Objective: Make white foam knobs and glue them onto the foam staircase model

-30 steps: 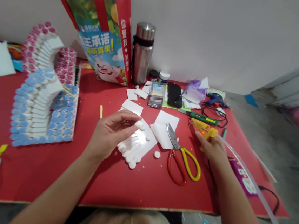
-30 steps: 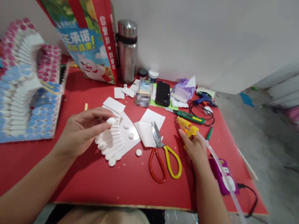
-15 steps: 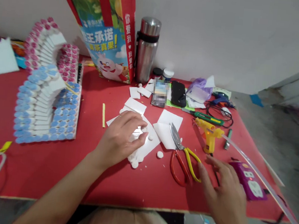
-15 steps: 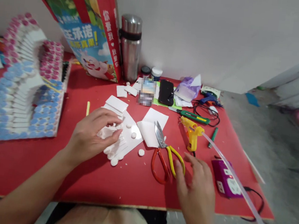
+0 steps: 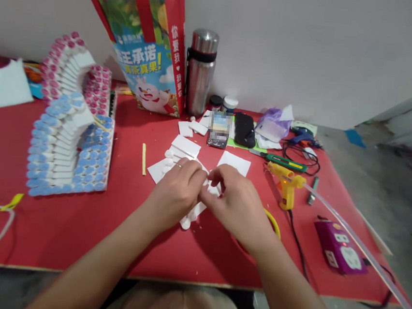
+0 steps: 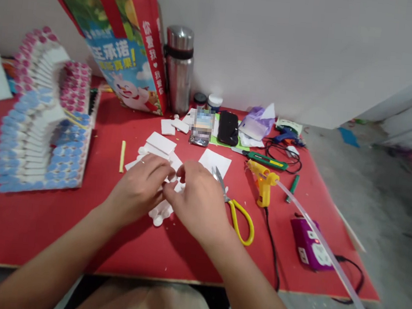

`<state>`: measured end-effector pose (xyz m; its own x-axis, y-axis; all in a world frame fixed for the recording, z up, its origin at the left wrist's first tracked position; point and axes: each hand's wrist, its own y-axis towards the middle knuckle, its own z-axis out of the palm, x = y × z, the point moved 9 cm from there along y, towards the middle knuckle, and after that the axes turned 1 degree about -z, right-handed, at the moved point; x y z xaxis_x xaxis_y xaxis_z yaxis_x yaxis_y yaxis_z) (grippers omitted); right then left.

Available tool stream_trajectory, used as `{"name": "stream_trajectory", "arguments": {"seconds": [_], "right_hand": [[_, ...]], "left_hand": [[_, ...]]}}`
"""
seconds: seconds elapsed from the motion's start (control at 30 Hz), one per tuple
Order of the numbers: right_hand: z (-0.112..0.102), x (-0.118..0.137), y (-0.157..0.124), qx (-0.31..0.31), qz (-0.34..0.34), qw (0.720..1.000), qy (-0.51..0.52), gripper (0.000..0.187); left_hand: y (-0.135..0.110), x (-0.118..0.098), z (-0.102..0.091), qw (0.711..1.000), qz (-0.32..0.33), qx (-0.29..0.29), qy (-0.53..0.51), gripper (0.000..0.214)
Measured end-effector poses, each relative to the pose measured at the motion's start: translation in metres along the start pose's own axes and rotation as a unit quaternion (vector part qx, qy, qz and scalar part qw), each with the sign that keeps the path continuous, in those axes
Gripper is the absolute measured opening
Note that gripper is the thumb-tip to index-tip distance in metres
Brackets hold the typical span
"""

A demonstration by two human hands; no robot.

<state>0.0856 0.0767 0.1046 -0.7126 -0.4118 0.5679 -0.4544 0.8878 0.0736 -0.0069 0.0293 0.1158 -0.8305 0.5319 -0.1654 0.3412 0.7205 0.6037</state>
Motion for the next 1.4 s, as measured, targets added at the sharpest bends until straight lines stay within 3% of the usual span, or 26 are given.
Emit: {"name": "stream_trajectory", "arguments": {"seconds": [0.13,0.3,0.4,0.5,0.57,0.6,0.7,0.77,0.87,1.1,1.4], "right_hand": [[0.005,0.002,0.007,0.019,0.014,0.998,-0.058,0.006],[0.005,0.006,0.016,-0.002,-0.009,0.996,-0.087,0.006],[-0.004,0.002,0.033,-0.038,-0.03,0.998,-0.033,0.011],[-0.01,0.005,0.063,-0.036,-0.077,0.994,0.065,0.011],[-0.005,0.017,0.084,0.009,-0.13,0.984,0.117,0.01],[-0.001,0.025,0.094,0.031,-0.16,0.978,0.131,0.009],[0.013,0.048,0.113,0.077,-0.233,0.963,0.111,0.005],[0.023,0.057,0.121,0.095,-0.259,0.959,0.071,0.005],[0.033,0.063,0.123,0.109,-0.281,0.953,0.021,0.007],[0.045,0.068,0.117,0.133,-0.318,0.938,-0.046,0.012],[0.05,0.073,0.109,0.166,-0.319,0.926,-0.116,0.012]], "left_hand": [[0.002,-0.007,0.004,0.999,0.022,-0.003,0.047,0.016],[0.005,0.002,0.004,0.999,-0.01,-0.01,0.039,0.018],[0.005,0.024,-0.013,0.999,-0.037,-0.026,-0.015,0.018],[-0.002,0.068,-0.037,0.988,-0.104,-0.088,-0.073,0.029],[-0.02,0.112,-0.051,0.947,-0.221,-0.2,-0.119,0.016],[-0.031,0.132,-0.05,0.917,-0.284,-0.236,-0.148,0.009],[-0.058,0.169,-0.002,0.817,-0.449,-0.181,-0.313,0.013],[-0.067,0.171,0.023,0.767,-0.491,-0.145,-0.386,0.019],[-0.071,0.164,0.038,0.728,-0.506,-0.122,-0.447,0.022],[-0.064,0.155,0.039,0.729,-0.479,-0.078,-0.482,0.031],[-0.062,0.151,0.042,0.707,-0.469,-0.101,-0.52,0.041]]}}
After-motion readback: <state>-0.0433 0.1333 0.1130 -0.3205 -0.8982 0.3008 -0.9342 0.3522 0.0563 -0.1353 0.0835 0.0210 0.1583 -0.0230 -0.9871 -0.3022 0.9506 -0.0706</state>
